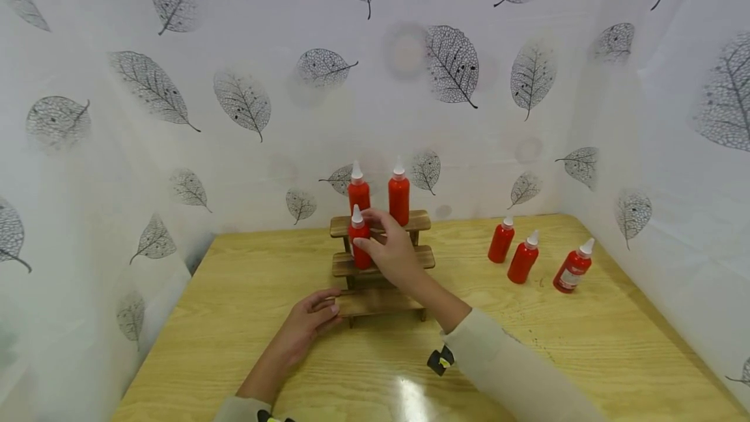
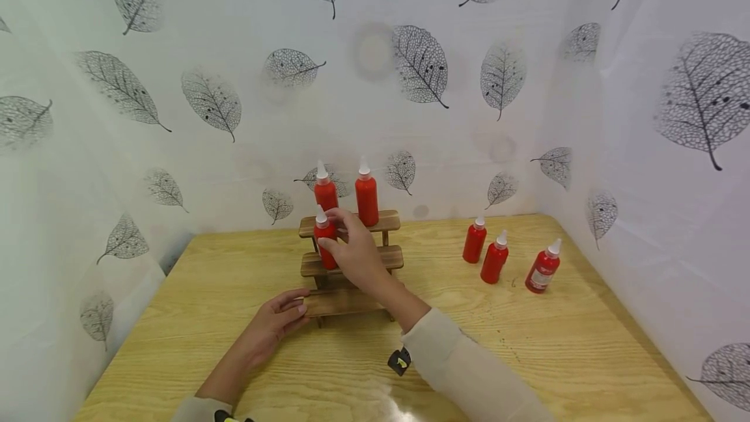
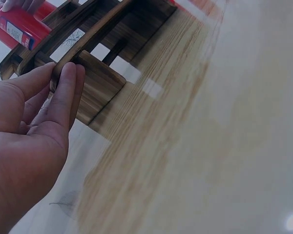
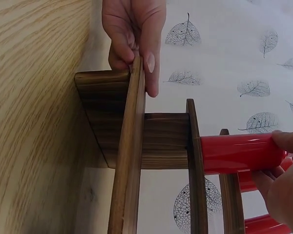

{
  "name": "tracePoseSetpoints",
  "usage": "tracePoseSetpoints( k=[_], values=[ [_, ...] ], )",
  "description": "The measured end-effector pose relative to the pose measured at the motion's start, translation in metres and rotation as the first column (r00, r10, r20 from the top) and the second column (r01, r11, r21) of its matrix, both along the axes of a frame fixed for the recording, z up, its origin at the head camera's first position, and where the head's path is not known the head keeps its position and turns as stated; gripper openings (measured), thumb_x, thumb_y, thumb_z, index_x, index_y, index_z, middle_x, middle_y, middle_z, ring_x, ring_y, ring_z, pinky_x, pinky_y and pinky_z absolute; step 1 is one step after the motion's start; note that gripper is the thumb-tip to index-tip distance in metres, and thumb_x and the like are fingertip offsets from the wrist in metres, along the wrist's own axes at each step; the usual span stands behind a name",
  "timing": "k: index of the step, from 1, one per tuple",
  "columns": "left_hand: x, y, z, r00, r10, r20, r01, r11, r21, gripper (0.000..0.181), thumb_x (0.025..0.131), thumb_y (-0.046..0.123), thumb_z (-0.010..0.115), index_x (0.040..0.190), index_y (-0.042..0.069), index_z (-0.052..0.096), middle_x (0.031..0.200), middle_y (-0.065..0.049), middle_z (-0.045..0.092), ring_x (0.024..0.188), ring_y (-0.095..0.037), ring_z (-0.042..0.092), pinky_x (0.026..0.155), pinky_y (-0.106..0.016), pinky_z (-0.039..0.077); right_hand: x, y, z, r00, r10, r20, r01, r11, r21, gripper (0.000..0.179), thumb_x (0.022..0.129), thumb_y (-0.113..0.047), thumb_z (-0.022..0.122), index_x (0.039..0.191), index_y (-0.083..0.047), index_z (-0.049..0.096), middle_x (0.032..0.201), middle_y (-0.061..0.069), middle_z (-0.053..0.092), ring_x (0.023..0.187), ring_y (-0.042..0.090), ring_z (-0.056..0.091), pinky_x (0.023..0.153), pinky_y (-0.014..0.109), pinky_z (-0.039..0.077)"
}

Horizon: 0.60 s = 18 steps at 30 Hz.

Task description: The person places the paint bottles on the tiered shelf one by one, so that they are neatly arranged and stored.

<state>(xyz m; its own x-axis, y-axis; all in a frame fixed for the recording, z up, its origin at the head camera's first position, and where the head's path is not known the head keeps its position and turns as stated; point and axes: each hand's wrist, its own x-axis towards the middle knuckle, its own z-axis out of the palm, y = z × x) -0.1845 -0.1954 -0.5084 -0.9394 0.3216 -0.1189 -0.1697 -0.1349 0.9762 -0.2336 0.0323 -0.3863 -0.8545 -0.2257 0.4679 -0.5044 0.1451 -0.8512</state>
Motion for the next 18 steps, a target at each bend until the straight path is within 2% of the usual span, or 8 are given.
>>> tracePoseSetpoints(
  k=[7,18],
  values=[
    [-0.0007,0.0014,0.0014,1.000,0.009,0.019,-0.009,1.000,0.005,0.051,0.099,0.007,0.062,0.144,-0.008,0.043,0.113,-0.004,0.057,0.103,-0.012,0.062,0.101,-0.031,0.057,-0.0010,-0.0011,-0.0012,1.000,-0.025,-0.007,0.025,1.000,0.000,0.048,0.093,-0.009,0.073,0.137,-0.010,0.053,0.132,0.009,0.060,0.119,0.027,0.061,0.107,0.045,0.054],
    [0.0000,0.0004,0.0013,1.000,0.016,0.022,-0.016,1.000,-0.002,0.052,0.099,0.006,0.063,0.145,-0.008,0.043,0.114,-0.004,0.057,0.104,-0.013,0.062,0.101,-0.031,0.057,0.0006,-0.0011,-0.0042,1.000,-0.009,-0.001,0.009,1.000,0.021,0.048,0.095,-0.012,0.072,0.139,-0.014,0.053,0.135,0.007,0.060,0.124,0.026,0.059,0.112,0.047,0.049]
  ],
)
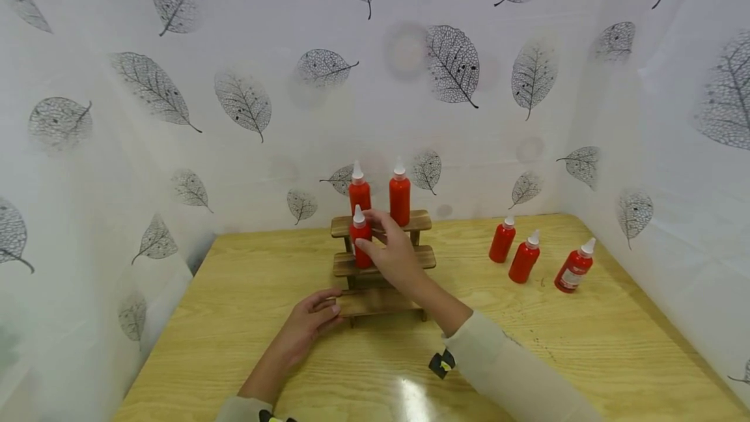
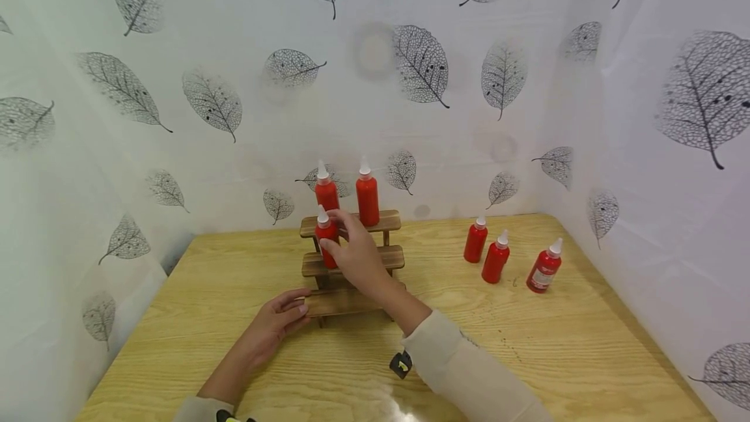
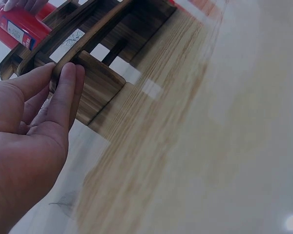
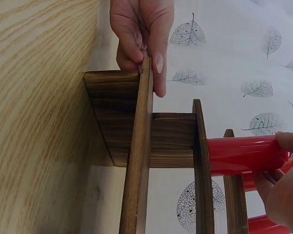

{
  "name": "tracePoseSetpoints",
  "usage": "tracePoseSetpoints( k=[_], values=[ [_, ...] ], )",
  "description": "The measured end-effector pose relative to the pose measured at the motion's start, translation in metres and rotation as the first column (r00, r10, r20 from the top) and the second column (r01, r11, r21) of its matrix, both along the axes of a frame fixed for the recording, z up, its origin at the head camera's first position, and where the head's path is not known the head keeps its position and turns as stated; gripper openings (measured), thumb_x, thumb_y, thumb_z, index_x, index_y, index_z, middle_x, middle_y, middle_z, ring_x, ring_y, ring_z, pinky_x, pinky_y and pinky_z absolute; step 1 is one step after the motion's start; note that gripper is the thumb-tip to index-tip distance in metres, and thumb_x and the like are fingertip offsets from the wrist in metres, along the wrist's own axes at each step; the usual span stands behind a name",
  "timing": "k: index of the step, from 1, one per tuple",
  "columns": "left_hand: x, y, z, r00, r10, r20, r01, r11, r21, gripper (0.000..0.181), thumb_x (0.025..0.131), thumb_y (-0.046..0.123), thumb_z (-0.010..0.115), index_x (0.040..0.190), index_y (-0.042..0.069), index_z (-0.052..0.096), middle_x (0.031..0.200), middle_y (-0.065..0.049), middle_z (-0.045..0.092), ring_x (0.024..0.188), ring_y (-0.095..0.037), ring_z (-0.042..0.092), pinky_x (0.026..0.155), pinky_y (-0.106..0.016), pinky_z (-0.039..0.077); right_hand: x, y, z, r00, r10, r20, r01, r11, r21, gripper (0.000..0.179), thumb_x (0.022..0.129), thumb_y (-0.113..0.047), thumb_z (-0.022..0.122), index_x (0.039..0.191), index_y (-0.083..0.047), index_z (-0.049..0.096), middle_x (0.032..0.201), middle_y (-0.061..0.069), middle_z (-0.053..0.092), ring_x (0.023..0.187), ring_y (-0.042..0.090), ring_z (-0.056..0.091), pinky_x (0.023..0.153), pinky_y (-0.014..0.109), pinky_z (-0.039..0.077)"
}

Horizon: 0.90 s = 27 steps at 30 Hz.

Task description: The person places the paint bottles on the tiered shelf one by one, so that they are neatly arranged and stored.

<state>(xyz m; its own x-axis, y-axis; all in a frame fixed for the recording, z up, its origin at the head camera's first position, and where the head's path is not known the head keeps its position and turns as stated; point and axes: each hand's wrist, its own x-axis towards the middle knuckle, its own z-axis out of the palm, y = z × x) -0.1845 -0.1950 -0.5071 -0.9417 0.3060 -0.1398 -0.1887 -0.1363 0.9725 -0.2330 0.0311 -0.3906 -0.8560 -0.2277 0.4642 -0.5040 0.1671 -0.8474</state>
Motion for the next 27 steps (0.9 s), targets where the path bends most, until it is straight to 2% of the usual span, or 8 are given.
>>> tracePoseSetpoints(
  k=[4,8,14,18,21,27],
  values=[
    [0.000,0.000,-0.002,1.000,0.002,0.000,-0.002,1.000,0.003,0.052,0.099,0.006,0.063,0.145,-0.008,0.042,0.113,-0.003,0.058,0.103,-0.012,0.062,0.101,-0.031,0.057,0.001,0.002,-0.004,1.000,0.000,-0.018,0.000,1.000,0.013,0.051,0.094,-0.013,0.072,0.141,-0.011,0.052,0.138,0.008,0.058,0.127,0.026,0.058,0.113,0.046,0.048],
    [0.000,0.001,-0.002,1.000,0.002,0.000,-0.002,1.000,0.007,0.052,0.099,0.006,0.063,0.145,-0.008,0.042,0.112,-0.003,0.058,0.102,-0.012,0.062,0.101,-0.031,0.057,0.005,0.009,-0.006,0.999,-0.012,-0.039,0.012,1.000,0.018,0.052,0.094,-0.014,0.072,0.141,-0.009,0.052,0.138,0.009,0.056,0.131,0.030,0.056,0.110,0.051,0.050],
    [-0.001,0.001,-0.001,1.000,0.002,-0.002,-0.002,1.000,0.009,0.051,0.099,0.005,0.062,0.144,-0.008,0.043,0.112,-0.003,0.058,0.102,-0.012,0.062,0.101,-0.031,0.057,0.015,0.028,-0.007,0.995,-0.067,-0.075,0.072,0.995,0.072,0.053,0.094,-0.018,0.073,0.142,-0.009,0.052,0.141,0.006,0.054,0.135,0.027,0.051,0.115,0.047,0.046],
    [-0.001,0.001,-0.001,1.000,-0.001,-0.003,0.001,1.000,0.013,0.051,0.099,0.005,0.062,0.144,-0.008,0.042,0.113,-0.004,0.058,0.102,-0.012,0.063,0.101,-0.031,0.057,0.023,0.044,-0.007,0.990,-0.107,-0.097,0.117,0.988,0.104,0.055,0.093,-0.021,0.074,0.142,-0.007,0.053,0.142,0.006,0.053,0.132,0.028,0.051,0.115,0.049,0.045],
    [-0.001,0.000,0.000,1.000,0.002,-0.005,-0.002,1.000,0.012,0.051,0.099,0.005,0.062,0.144,-0.008,0.042,0.114,-0.004,0.059,0.102,-0.012,0.063,0.101,-0.031,0.057,0.027,0.058,-0.008,0.987,-0.137,-0.083,0.146,0.984,0.102,0.056,0.093,-0.026,0.074,0.142,-0.008,0.053,0.142,0.005,0.053,0.132,0.029,0.051,0.114,0.051,0.045],
    [-0.002,0.001,-0.001,1.000,0.010,-0.001,-0.010,1.000,0.015,0.050,0.099,0.004,0.061,0.144,-0.009,0.043,0.112,-0.003,0.059,0.101,-0.011,0.063,0.100,-0.031,0.058,0.037,0.090,-0.015,0.978,-0.210,-0.003,0.209,0.972,0.109,0.056,0.094,-0.033,0.073,0.143,-0.014,0.053,0.143,0.003,0.052,0.135,0.026,0.047,0.117,0.052,0.041]
  ],
)
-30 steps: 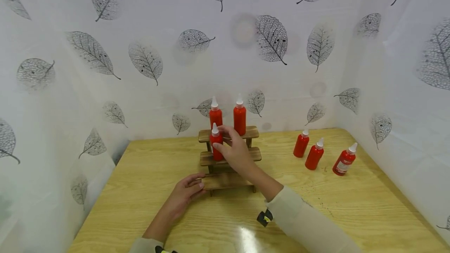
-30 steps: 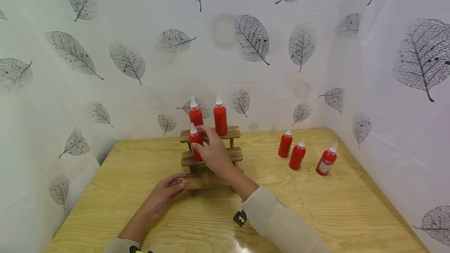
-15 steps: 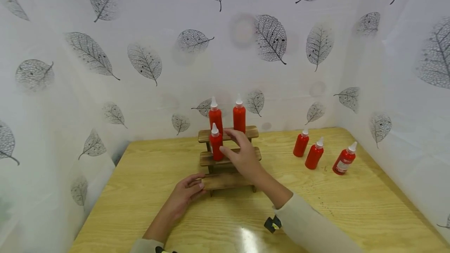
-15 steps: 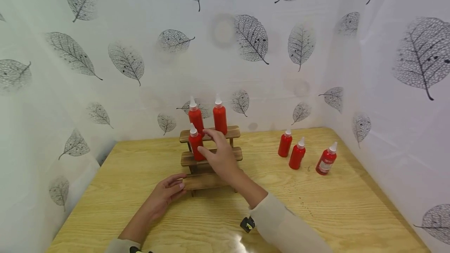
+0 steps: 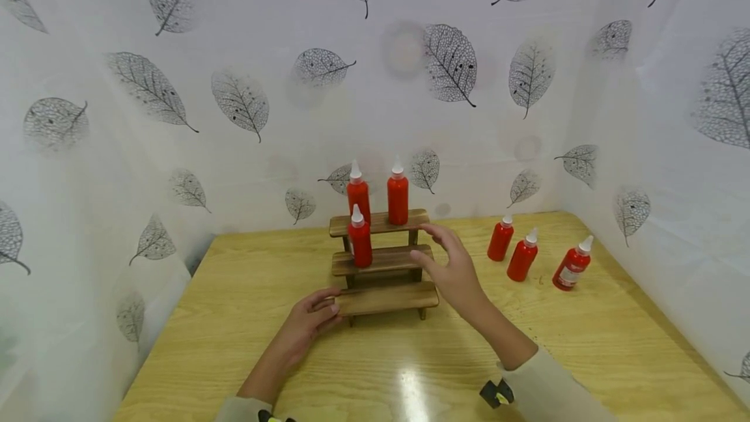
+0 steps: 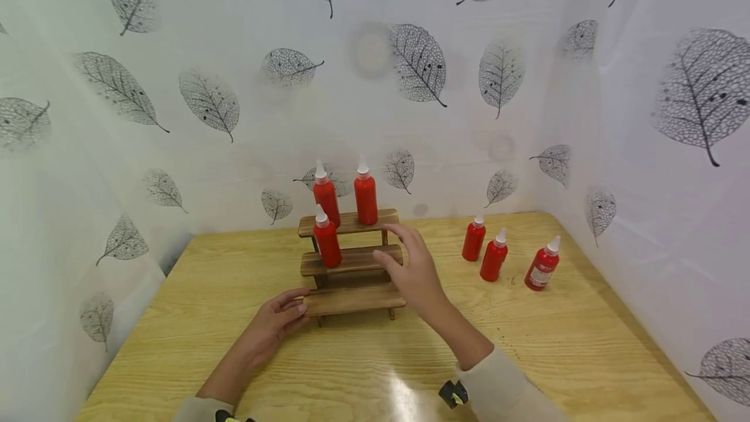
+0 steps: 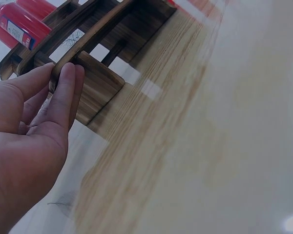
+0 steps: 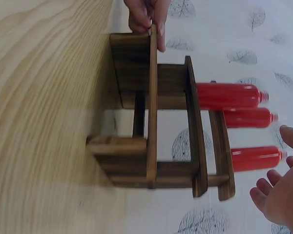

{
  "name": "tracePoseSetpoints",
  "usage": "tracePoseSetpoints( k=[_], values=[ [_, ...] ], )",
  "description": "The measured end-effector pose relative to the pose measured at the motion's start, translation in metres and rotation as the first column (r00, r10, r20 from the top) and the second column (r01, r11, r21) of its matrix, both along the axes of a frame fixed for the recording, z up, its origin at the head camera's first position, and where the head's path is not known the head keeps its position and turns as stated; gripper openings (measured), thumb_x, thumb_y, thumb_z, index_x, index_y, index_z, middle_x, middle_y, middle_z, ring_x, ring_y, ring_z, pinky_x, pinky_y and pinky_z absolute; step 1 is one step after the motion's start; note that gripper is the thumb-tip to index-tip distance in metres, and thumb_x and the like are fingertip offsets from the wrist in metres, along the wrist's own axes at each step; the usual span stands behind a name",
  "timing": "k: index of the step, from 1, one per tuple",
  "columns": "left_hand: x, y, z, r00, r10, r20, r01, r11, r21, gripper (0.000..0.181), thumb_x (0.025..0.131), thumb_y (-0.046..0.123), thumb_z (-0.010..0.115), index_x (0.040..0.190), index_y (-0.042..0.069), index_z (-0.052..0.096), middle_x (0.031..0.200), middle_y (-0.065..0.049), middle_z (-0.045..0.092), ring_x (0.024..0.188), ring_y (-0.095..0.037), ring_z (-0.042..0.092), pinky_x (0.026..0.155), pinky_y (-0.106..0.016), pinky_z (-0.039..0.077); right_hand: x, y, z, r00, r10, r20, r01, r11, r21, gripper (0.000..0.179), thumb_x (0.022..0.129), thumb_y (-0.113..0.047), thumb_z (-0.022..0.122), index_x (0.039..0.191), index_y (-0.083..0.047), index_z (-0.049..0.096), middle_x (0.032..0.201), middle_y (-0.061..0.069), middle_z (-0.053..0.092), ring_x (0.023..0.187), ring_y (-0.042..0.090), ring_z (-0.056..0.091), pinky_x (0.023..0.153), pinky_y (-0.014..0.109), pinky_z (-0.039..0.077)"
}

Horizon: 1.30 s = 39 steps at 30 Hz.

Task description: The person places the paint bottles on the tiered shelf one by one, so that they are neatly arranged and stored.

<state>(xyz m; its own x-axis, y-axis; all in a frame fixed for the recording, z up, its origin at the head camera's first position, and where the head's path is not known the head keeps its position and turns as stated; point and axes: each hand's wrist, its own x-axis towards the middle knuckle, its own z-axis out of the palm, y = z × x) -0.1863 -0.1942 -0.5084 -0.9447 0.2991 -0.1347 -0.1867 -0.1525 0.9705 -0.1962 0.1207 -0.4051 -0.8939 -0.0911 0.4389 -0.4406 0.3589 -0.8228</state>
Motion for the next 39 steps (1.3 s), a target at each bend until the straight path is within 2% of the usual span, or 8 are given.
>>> tracePoseSetpoints(
  k=[9,11,14,18,24,29,35,39],
  values=[
    [0.000,0.000,-0.001,1.000,0.001,0.001,-0.001,1.000,0.006,0.049,0.100,0.005,0.061,0.144,-0.008,0.043,0.112,-0.002,0.058,0.101,-0.010,0.062,0.101,-0.031,0.057,0.011,0.055,-0.009,0.990,-0.142,0.003,0.141,0.989,0.053,0.057,0.096,-0.032,0.071,0.146,-0.015,0.050,0.146,0.008,0.050,0.134,0.030,0.046,0.112,0.055,0.044],
    [0.001,0.000,0.000,1.000,-0.001,0.000,0.001,1.000,0.009,0.049,0.099,0.005,0.061,0.144,-0.008,0.043,0.112,-0.002,0.058,0.101,-0.010,0.062,0.101,-0.030,0.057,0.012,0.066,-0.011,0.982,-0.190,-0.003,0.189,0.979,0.071,0.058,0.096,-0.034,0.070,0.147,-0.015,0.048,0.146,0.007,0.050,0.133,0.028,0.047,0.110,0.046,0.046],
    [0.001,0.000,0.000,1.000,0.003,0.000,-0.003,1.000,0.014,0.049,0.099,0.004,0.061,0.143,-0.008,0.043,0.112,-0.002,0.058,0.101,-0.010,0.062,0.101,-0.031,0.057,0.014,0.083,-0.015,0.968,-0.251,-0.005,0.250,0.964,0.085,0.060,0.097,-0.033,0.069,0.148,-0.013,0.047,0.145,0.009,0.051,0.132,0.030,0.049,0.105,0.023,0.047],
    [0.001,0.001,-0.001,1.000,0.003,0.002,-0.003,1.000,0.008,0.049,0.099,0.004,0.061,0.143,-0.008,0.043,0.113,-0.003,0.057,0.101,-0.011,0.062,0.101,-0.031,0.057,0.019,0.107,-0.019,0.959,-0.285,0.004,0.284,0.957,0.056,0.061,0.098,-0.028,0.069,0.149,-0.008,0.043,0.145,0.013,0.048,0.134,0.037,0.047,0.098,0.001,0.039],
    [0.001,0.001,-0.001,1.000,0.017,0.007,-0.017,1.000,0.006,0.048,0.098,0.003,0.062,0.142,-0.008,0.045,0.113,-0.004,0.057,0.101,-0.012,0.063,0.100,-0.031,0.058,0.021,0.136,-0.025,0.934,-0.358,0.016,0.358,0.934,-0.001,0.062,0.098,-0.021,0.069,0.151,-0.006,0.042,0.148,0.016,0.044,0.136,0.036,0.044,0.101,-0.001,0.038],
    [0.002,0.001,0.000,1.000,0.018,0.004,-0.018,1.000,0.001,0.049,0.098,0.003,0.063,0.142,-0.008,0.045,0.111,-0.003,0.058,0.099,-0.012,0.063,0.100,-0.031,0.058,0.016,0.151,-0.032,0.905,-0.417,0.077,0.420,0.908,-0.013,0.063,0.098,-0.025,0.068,0.152,-0.005,0.041,0.148,0.016,0.045,0.136,0.030,0.045,0.103,0.001,0.040],
    [0.003,0.001,0.000,1.000,0.014,0.000,-0.014,1.000,-0.002,0.049,0.099,0.004,0.062,0.143,-0.008,0.045,0.109,-0.002,0.058,0.099,-0.012,0.063,0.100,-0.031,0.058,0.007,0.163,-0.043,0.891,-0.415,0.183,0.427,0.904,-0.031,0.068,0.099,-0.033,0.065,0.155,-0.009,0.035,0.152,0.017,0.043,0.139,0.036,0.043,0.103,0.005,0.044],
    [0.002,0.001,0.001,1.000,0.009,-0.001,-0.009,1.000,0.001,0.049,0.099,0.005,0.062,0.142,-0.007,0.045,0.109,-0.002,0.057,0.099,-0.012,0.063,0.100,-0.030,0.058,0.001,0.169,-0.048,0.887,-0.408,0.215,0.427,0.903,-0.048,0.069,0.099,-0.033,0.065,0.156,-0.008,0.034,0.153,0.020,0.042,0.140,0.035,0.043,0.102,0.005,0.044]
  ],
)
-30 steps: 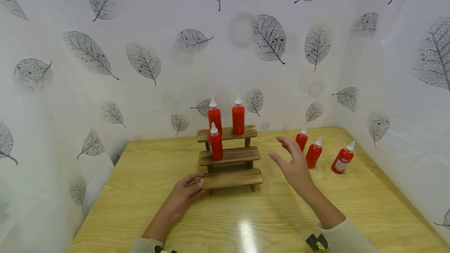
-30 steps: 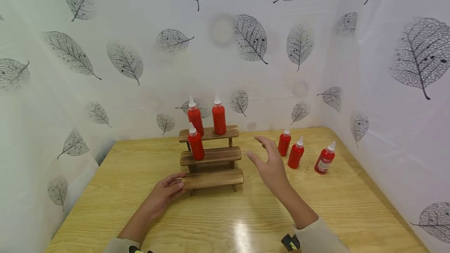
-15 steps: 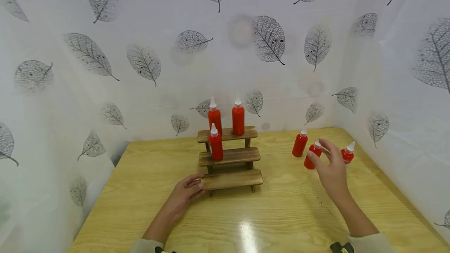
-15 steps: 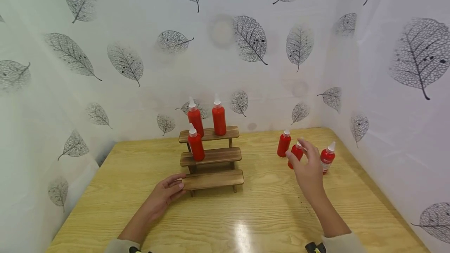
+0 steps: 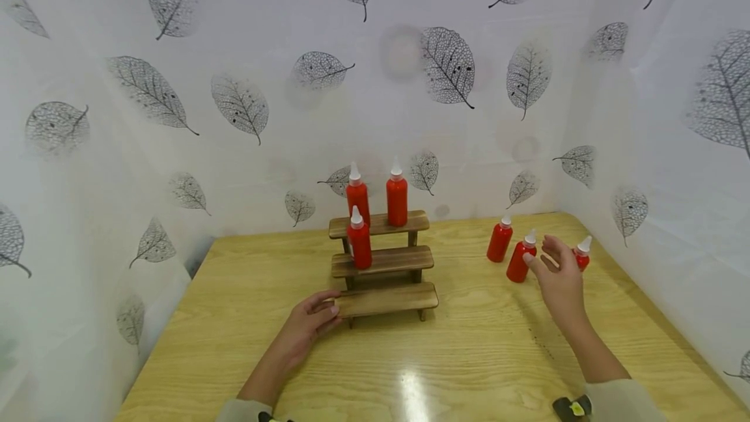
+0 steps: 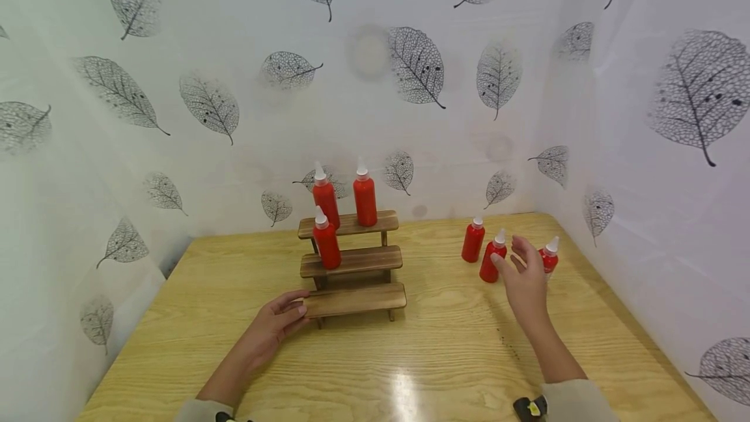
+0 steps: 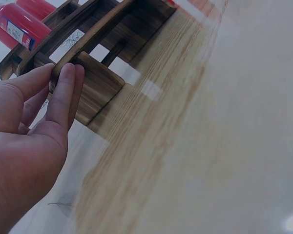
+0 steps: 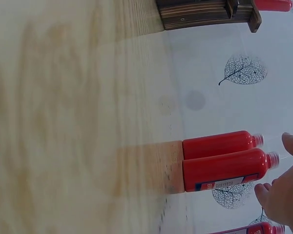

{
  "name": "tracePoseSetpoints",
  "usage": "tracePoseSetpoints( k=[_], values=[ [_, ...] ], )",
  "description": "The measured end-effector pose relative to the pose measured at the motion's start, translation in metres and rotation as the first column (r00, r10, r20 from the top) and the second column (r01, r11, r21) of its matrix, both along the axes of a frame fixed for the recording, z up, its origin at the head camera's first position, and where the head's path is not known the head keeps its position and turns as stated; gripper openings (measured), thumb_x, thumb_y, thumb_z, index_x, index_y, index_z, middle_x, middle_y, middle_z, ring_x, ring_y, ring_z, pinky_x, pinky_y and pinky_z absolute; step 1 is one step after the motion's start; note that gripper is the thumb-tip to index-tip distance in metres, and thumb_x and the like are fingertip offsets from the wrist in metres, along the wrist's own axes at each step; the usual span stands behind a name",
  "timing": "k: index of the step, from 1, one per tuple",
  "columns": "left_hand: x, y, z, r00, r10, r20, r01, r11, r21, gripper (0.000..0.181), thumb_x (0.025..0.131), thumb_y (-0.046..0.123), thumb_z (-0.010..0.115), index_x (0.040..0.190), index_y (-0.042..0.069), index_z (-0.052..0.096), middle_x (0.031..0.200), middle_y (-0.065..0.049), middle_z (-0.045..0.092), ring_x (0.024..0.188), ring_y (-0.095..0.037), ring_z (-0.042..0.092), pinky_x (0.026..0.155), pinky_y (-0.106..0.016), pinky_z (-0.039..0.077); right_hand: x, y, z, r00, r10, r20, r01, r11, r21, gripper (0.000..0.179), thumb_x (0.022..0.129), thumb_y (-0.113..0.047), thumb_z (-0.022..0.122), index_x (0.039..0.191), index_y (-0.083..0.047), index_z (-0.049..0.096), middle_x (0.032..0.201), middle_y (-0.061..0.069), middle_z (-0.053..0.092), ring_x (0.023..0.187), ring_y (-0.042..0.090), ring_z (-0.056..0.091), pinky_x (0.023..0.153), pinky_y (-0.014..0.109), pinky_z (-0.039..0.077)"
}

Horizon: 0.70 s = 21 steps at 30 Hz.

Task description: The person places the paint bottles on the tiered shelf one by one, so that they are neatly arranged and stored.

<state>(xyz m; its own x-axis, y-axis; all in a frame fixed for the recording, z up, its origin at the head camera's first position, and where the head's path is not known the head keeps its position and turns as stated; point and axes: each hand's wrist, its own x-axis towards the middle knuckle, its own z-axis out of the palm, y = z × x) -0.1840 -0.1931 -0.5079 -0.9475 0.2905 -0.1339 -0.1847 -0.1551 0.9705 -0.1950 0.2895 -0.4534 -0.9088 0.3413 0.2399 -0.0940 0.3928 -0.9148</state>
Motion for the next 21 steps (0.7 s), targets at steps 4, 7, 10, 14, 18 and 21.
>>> tracePoseSetpoints(
  k=[4,7,10,14,18,21],
  values=[
    [0.000,0.000,0.001,1.000,-0.005,0.000,0.005,1.000,-0.006,0.050,0.099,0.006,0.063,0.143,-0.007,0.045,0.111,-0.003,0.056,0.100,-0.012,0.062,0.101,-0.030,0.057,-0.006,0.001,-0.003,1.000,-0.008,0.004,0.008,0.999,-0.033,0.068,0.099,-0.030,0.066,0.154,-0.005,0.035,0.152,0.018,0.044,0.140,0.032,0.043,0.105,0.007,0.044],
    [0.000,0.000,0.001,1.000,-0.005,0.002,0.005,1.000,-0.012,0.050,0.098,0.006,0.064,0.143,-0.007,0.045,0.113,-0.004,0.055,0.101,-0.012,0.061,0.101,-0.030,0.057,-0.011,0.000,-0.004,1.000,-0.018,0.002,0.018,0.997,-0.080,0.064,0.099,-0.025,0.066,0.152,-0.003,0.036,0.152,0.017,0.044,0.140,0.031,0.043,0.106,0.010,0.045],
    [0.000,0.000,0.001,1.000,-0.004,0.003,0.004,1.000,-0.014,0.051,0.098,0.006,0.064,0.143,-0.007,0.045,0.113,-0.004,0.055,0.101,-0.012,0.061,0.101,-0.030,0.057,-0.017,-0.002,-0.004,1.000,-0.028,0.006,0.029,0.991,-0.132,0.061,0.099,-0.020,0.066,0.150,-0.002,0.037,0.151,0.016,0.043,0.141,0.030,0.043,0.107,0.012,0.045],
    [0.001,0.000,0.001,1.000,-0.004,0.005,0.004,1.000,-0.010,0.051,0.098,0.006,0.064,0.144,-0.007,0.044,0.113,-0.004,0.055,0.101,-0.012,0.061,0.102,-0.030,0.057,-0.022,-0.005,-0.004,0.999,-0.039,0.033,0.044,0.986,-0.161,0.059,0.099,-0.017,0.065,0.149,-0.003,0.037,0.151,0.015,0.042,0.142,0.029,0.042,0.114,0.022,0.044],
    [0.001,0.000,0.001,1.000,-0.008,0.007,0.008,1.000,-0.004,0.051,0.098,0.007,0.064,0.143,-0.007,0.045,0.113,-0.004,0.055,0.102,-0.012,0.061,0.102,-0.030,0.057,-0.024,-0.007,-0.005,0.998,-0.033,0.045,0.039,0.986,-0.159,0.056,0.100,-0.013,0.063,0.148,-0.002,0.037,0.149,0.016,0.042,0.141,0.031,0.042,0.119,0.035,0.042],
    [0.001,0.000,0.001,1.000,-0.007,0.008,0.007,1.000,-0.003,0.051,0.098,0.006,0.064,0.143,-0.007,0.045,0.113,-0.003,0.055,0.102,-0.013,0.061,0.102,-0.030,0.057,-0.023,-0.006,-0.006,0.998,-0.024,0.063,0.032,0.989,-0.141,0.056,0.101,-0.014,0.062,0.149,-0.004,0.035,0.150,0.016,0.043,0.141,0.032,0.042,0.117,0.032,0.044]
  ],
)
